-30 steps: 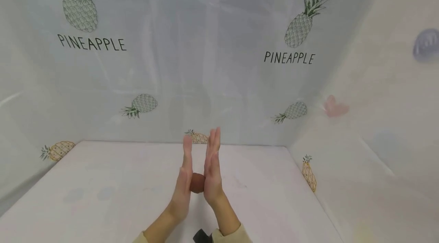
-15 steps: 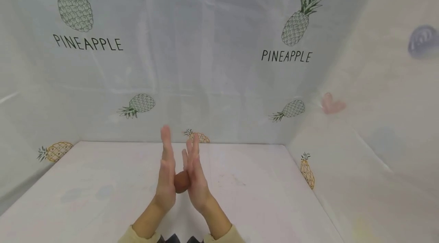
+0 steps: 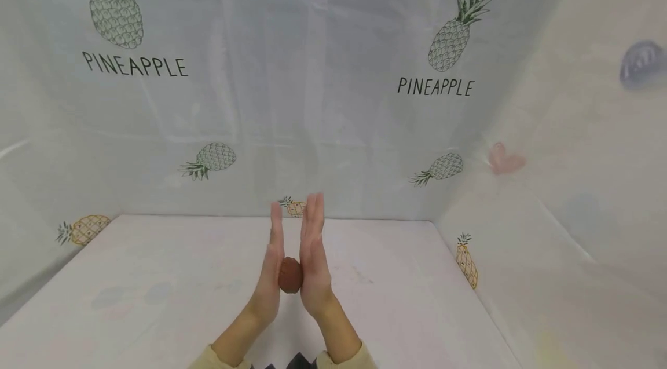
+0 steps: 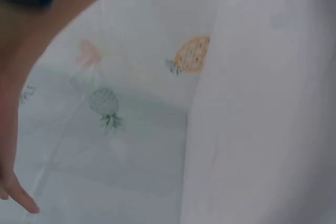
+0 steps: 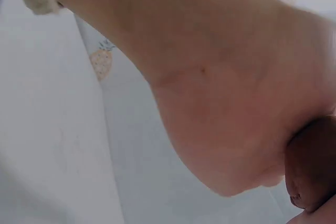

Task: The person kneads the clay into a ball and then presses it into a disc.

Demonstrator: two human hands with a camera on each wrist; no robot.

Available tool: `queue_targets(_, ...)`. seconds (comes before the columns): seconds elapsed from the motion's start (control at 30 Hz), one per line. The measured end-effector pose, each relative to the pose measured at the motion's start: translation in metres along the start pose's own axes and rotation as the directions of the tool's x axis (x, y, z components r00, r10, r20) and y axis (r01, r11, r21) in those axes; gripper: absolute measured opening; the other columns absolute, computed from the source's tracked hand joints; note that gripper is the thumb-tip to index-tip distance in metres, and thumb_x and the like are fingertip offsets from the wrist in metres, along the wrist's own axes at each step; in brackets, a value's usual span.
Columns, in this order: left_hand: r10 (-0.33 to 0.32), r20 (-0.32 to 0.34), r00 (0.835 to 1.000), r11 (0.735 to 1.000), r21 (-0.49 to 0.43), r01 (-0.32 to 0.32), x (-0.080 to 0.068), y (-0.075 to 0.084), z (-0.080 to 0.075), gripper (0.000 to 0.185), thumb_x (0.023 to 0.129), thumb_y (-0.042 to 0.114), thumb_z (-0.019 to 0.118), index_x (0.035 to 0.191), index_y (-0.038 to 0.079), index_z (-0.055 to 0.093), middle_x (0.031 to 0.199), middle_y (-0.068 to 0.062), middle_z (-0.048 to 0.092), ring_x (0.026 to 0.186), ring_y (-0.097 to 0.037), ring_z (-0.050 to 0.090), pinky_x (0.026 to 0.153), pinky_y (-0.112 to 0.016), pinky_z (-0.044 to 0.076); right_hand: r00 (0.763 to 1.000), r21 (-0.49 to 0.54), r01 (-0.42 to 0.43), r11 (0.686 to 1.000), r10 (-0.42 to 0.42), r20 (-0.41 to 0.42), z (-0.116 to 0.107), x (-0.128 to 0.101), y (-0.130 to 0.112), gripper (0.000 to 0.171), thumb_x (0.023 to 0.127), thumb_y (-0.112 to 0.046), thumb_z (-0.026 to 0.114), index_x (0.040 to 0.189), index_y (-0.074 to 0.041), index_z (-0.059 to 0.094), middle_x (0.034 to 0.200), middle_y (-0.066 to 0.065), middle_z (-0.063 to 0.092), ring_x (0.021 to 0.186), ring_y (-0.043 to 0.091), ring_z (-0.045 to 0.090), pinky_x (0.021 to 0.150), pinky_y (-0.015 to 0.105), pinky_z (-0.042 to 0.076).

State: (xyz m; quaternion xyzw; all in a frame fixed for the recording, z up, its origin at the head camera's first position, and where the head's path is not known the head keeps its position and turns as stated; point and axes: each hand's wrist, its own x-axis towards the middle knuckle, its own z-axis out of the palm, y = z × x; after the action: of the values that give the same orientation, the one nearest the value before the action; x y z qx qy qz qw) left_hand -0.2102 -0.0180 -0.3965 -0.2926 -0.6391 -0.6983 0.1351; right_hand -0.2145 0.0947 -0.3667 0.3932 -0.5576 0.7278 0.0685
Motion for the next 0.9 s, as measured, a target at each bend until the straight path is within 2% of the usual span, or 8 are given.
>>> queue_targets(0.07, 0.005, 0.046, 0.999, 0.999, -0.054, -0.003, -0.002, 0.002, 0.004, 0.056, 0.113, 0.039, 0.000, 0.167, 0.044, -0.016, 0.160, 0.006, 0.037, 0.077, -0.007, 0.051, 0.086, -0.025, 0.045, 1.000, -0.009, 0.006, 1.000, -0.006, -0.028, -0.004, 0.001, 0.000, 0.060, 0.111, -0.049, -0.002, 0.166, -0.037, -0.023, 0.177, -0.005, -0.019, 0.163, 0.021, -0.020, 0.125, 0.059, -0.021)
queue_targets(0.17, 0.020, 0.078, 0.997, 0.997, -0.079, -0.014, -0.005, 0.007, 0.008, 0.057, 0.112, 0.040, -0.002, 0.167, 0.043, -0.016, 0.161, 0.004, 0.037, 0.056, -0.012, 0.032, 0.056, -0.027, 0.036, 0.998, -0.003, -0.042, 0.999, 0.042, -0.051, -0.008, 0.000, 0.003, 0.060, 0.112, -0.051, 0.000, 0.166, -0.041, -0.021, 0.176, -0.009, -0.019, 0.162, 0.018, -0.023, 0.125, 0.059, -0.017)
queue_targets(0.27, 0.036, 0.073, 0.997, 0.997, -0.069, -0.031, -0.007, 0.013, 0.009, 0.058, 0.112, 0.044, -0.001, 0.168, 0.040, -0.015, 0.173, 0.021, -0.024, 0.086, -0.009, 0.053, 0.083, -0.024, 0.042, 0.992, -0.004, -0.116, 0.993, 0.115, -0.056, -0.010, 0.000, 0.009, 0.057, 0.111, -0.051, -0.002, 0.166, -0.045, -0.019, 0.176, -0.012, -0.019, 0.162, 0.017, -0.023, 0.125, 0.060, -0.014)
queue_targets(0.37, 0.053, 0.057, 0.997, 0.997, -0.061, -0.050, -0.006, 0.017, 0.008, 0.059, 0.111, 0.046, -0.001, 0.169, 0.038, -0.014, 0.175, 0.017, -0.023, 0.105, -0.002, 0.050, 0.086, -0.019, 0.040, 0.982, -0.027, -0.182, 0.983, 0.181, -0.048, -0.009, 0.000, 0.014, 0.057, 0.111, -0.054, -0.004, 0.166, -0.047, -0.016, 0.176, -0.012, -0.017, 0.163, 0.017, -0.019, 0.125, 0.062, -0.013)
queue_targets(0.43, 0.059, 0.040, 0.997, 0.997, -0.054, -0.056, -0.005, 0.019, 0.006, 0.059, 0.112, 0.047, 0.000, 0.169, 0.039, -0.013, 0.176, 0.017, -0.021, 0.142, 0.001, 0.032, 0.105, -0.018, 0.028, 0.973, -0.053, -0.231, 0.971, 0.230, -0.031, -0.007, -0.001, 0.016, 0.058, 0.110, -0.057, -0.005, 0.167, -0.047, -0.014, 0.176, -0.013, -0.014, 0.164, 0.018, -0.015, 0.126, 0.063, -0.013)
queue_targets(0.53, 0.078, 0.009, 0.997, 0.996, -0.035, -0.078, -0.002, 0.019, 0.000, 0.060, 0.111, 0.052, 0.002, 0.169, 0.040, -0.014, 0.176, 0.017, -0.020, 0.158, -0.002, 0.010, 0.125, -0.036, 0.006, 0.953, -0.086, -0.301, 0.950, 0.302, -0.003, -0.003, -0.001, 0.018, 0.059, 0.109, -0.062, -0.003, 0.166, -0.049, -0.012, 0.176, -0.014, -0.010, 0.164, 0.019, -0.011, 0.128, 0.061, -0.010)
queue_targets(0.6, 0.076, -0.013, 0.997, 0.997, -0.032, -0.077, 0.000, 0.019, -0.005, 0.062, 0.111, 0.056, 0.005, 0.168, 0.041, -0.014, 0.176, 0.017, -0.021, 0.160, -0.005, -0.020, 0.125, -0.054, -0.012, 0.943, -0.099, -0.331, 0.938, 0.334, 0.009, 0.001, -0.002, 0.019, 0.057, 0.110, -0.062, -0.002, 0.165, -0.051, -0.011, 0.176, -0.015, -0.009, 0.164, 0.020, -0.009, 0.129, 0.060, -0.008)
queue_targets(0.9, 0.036, -0.102, 0.994, 0.998, 0.052, -0.031, 0.011, 0.012, -0.022, 0.069, 0.107, 0.068, 0.004, 0.165, 0.043, -0.021, 0.171, 0.020, -0.030, 0.154, -0.013, -0.037, 0.115, -0.067, -0.029, 0.973, -0.064, -0.206, 0.976, 0.211, 0.092, 0.013, -0.003, 0.012, 0.059, 0.109, -0.059, -0.008, 0.165, -0.045, -0.021, 0.175, -0.014, -0.018, 0.163, 0.024, -0.017, 0.124, 0.065, -0.016)
